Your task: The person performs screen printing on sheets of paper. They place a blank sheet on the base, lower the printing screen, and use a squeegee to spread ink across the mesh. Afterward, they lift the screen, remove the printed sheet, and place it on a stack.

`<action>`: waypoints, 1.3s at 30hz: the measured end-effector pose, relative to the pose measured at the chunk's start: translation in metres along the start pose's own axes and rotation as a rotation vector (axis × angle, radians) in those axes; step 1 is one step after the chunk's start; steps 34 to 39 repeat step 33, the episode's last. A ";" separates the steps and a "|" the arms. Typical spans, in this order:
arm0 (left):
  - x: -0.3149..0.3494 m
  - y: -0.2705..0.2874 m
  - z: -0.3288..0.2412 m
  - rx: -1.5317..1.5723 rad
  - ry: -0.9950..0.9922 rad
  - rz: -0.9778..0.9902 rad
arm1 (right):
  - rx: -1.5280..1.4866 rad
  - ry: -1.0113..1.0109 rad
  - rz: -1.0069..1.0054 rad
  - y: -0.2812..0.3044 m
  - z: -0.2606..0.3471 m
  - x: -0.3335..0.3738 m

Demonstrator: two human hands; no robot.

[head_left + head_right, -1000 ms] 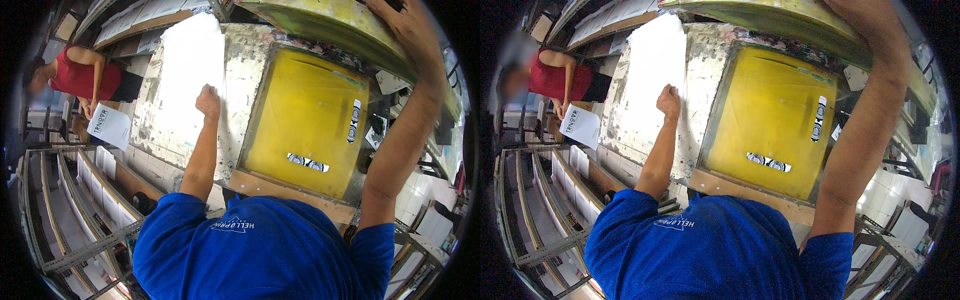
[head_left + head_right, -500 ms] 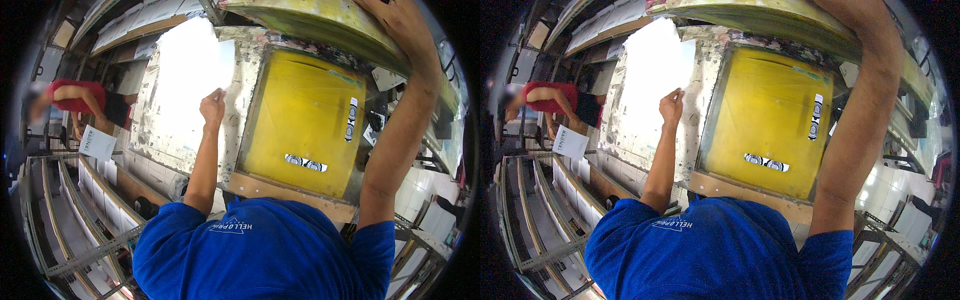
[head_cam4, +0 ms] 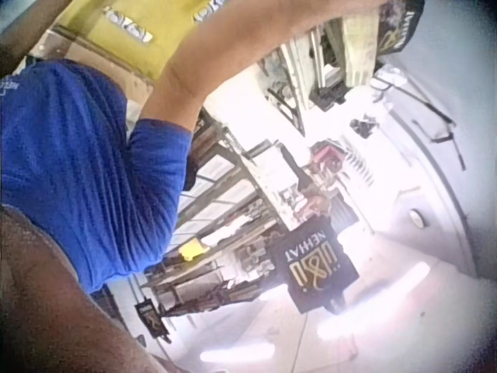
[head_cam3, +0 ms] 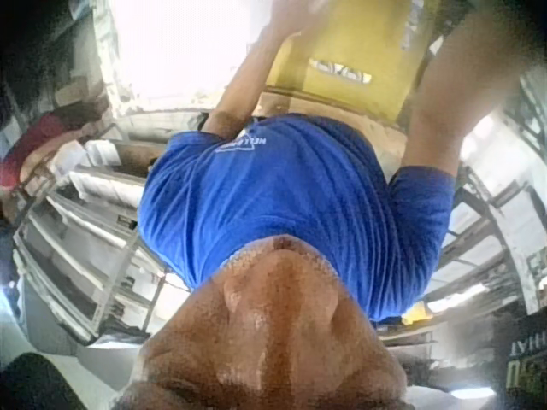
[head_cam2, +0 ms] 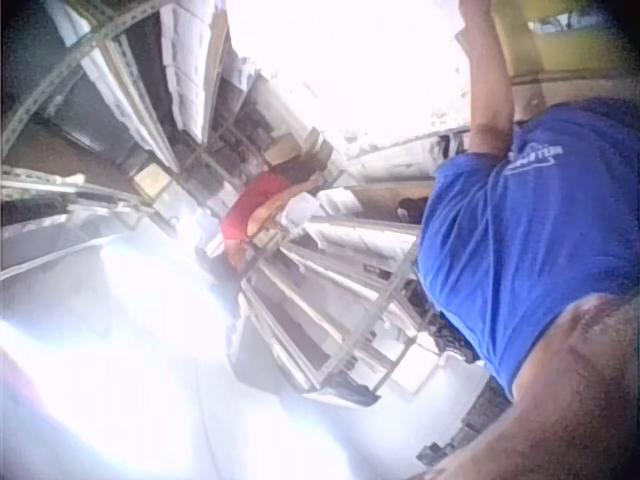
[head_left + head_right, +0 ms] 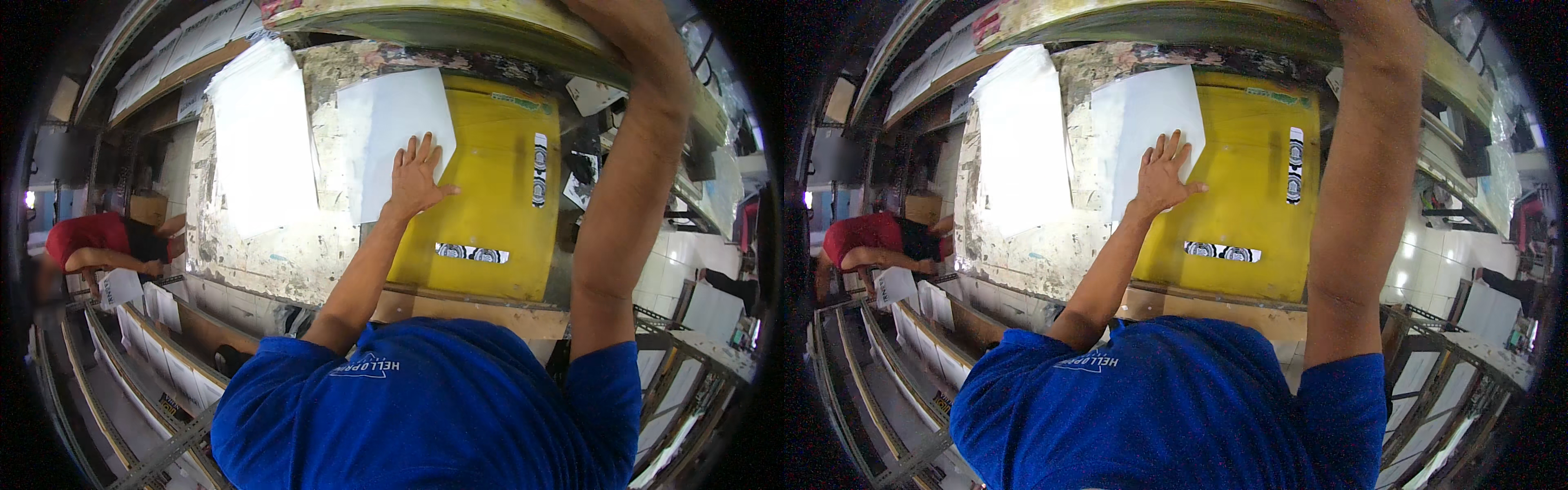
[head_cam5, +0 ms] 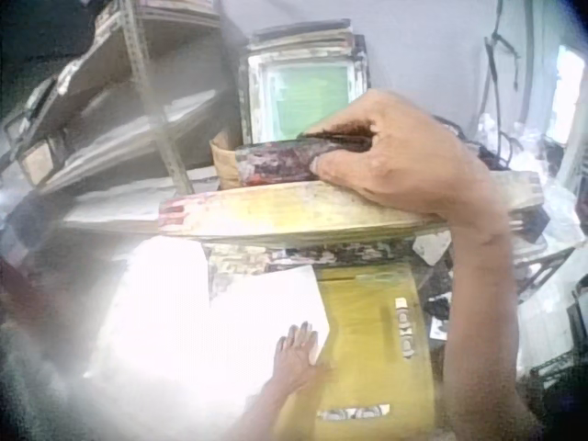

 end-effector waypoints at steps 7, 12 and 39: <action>-0.005 -0.008 0.007 0.768 0.355 -0.035 | -0.109 0.016 0.019 0.010 -0.003 0.007; 0.001 -0.013 -0.003 0.507 0.027 0.244 | -0.237 -0.032 0.098 0.015 -0.003 0.003; -0.023 -0.052 -0.067 0.186 -0.312 0.449 | -0.241 0.030 0.098 0.011 -0.013 0.000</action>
Point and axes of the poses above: each hand's wrist, its own x-axis away from the middle knuckle, its own y-axis out of the back of the hand, z = x × y, the point moved 2 cm from there along -x, towards the middle knuckle, and after that the axes turned 11 degrees about -y, right-handed, at the moved point
